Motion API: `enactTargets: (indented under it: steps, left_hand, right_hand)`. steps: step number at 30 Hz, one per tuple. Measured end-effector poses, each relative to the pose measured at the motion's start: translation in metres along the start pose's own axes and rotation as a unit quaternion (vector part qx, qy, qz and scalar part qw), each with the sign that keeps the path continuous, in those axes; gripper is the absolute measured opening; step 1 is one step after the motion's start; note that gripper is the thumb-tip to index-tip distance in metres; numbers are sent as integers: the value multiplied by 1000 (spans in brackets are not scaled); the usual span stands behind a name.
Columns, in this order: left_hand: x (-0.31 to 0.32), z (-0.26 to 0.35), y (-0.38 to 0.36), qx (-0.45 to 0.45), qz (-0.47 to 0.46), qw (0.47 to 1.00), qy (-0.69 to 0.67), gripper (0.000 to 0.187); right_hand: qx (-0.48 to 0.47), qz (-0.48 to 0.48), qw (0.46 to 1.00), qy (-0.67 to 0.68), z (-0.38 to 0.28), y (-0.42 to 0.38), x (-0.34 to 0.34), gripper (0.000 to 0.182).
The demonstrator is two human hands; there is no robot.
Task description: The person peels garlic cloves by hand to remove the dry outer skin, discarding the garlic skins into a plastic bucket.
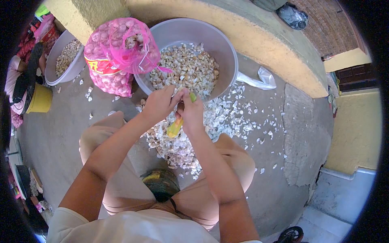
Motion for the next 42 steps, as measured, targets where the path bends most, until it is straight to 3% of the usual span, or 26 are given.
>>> enactTargets:
  steps: [4, 7, 10, 13, 16, 19, 22, 25, 28, 31, 34, 37, 41, 42]
  left_hand:
    - [1, -2, 4, -27, -29, 996, -78, 34]
    - [-4, 2, 6, 0, 8, 985, -175, 38]
    - [-1, 1, 0, -155, -41, 942, -294, 42]
    - [14, -10, -1, -187, -74, 932, -300, 42]
    - [19, -45, -5, -381, -14, 847, -371, 42]
    - [19, -64, 1, -357, -37, 881, -307, 38]
    - [17, -55, 3, -138, -92, 980, -108, 34]
    - [50, -52, -36, -103, -346, 932, -34, 31]
    - [69, -47, -84, -123, -511, 851, 10, 33]
    - [88, -45, -116, 21, -599, 793, 114, 36]
    - [85, -29, -127, 38, -553, 830, 67, 39]
    - [75, -29, -100, 28, -425, 902, 72, 38]
    - [33, -42, -15, -130, -230, 964, -5, 34]
    - [32, -46, -9, -178, -191, 959, -112, 35]
  right_hand:
    - [-8, -14, 1000, -16, -8, -8, 7, 20]
    - [-12, -23, 1000, -5, -14, -13, 9, 22]
    - [-4, -37, 999, 31, -12, -9, 8, 22]
    - [25, -57, 996, 58, -10, -6, 6, 21]
    - [76, -105, 988, 88, -8, -7, 14, 20]
    - [99, -120, 984, 85, -11, -10, 16, 19]
    - [92, -141, 984, 53, -12, -7, 15, 24]
    - [79, -147, 986, 21, -14, -9, 15, 28]
    - [77, -139, 987, 18, -16, -8, 13, 26]
    - [85, -130, 987, 26, -17, -6, 10, 27]
    - [81, -115, 990, 13, -16, -5, 8, 27]
    - [58, -108, 991, -53, -15, -3, 6, 26]
    - [-17, -83, 975, -207, -14, 1, 1, 27]
    - [-39, -73, 966, -244, -15, 1, 1, 28]
Point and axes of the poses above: each hand's wrist, its own y-axis towards the middle knuckle, its own x-axis out of the palm, z = x × y, the point moved 9 cm from there along y, towards the middle knuckle, and after that the axes turned 15 degrees about z, right-handed, at the moved point
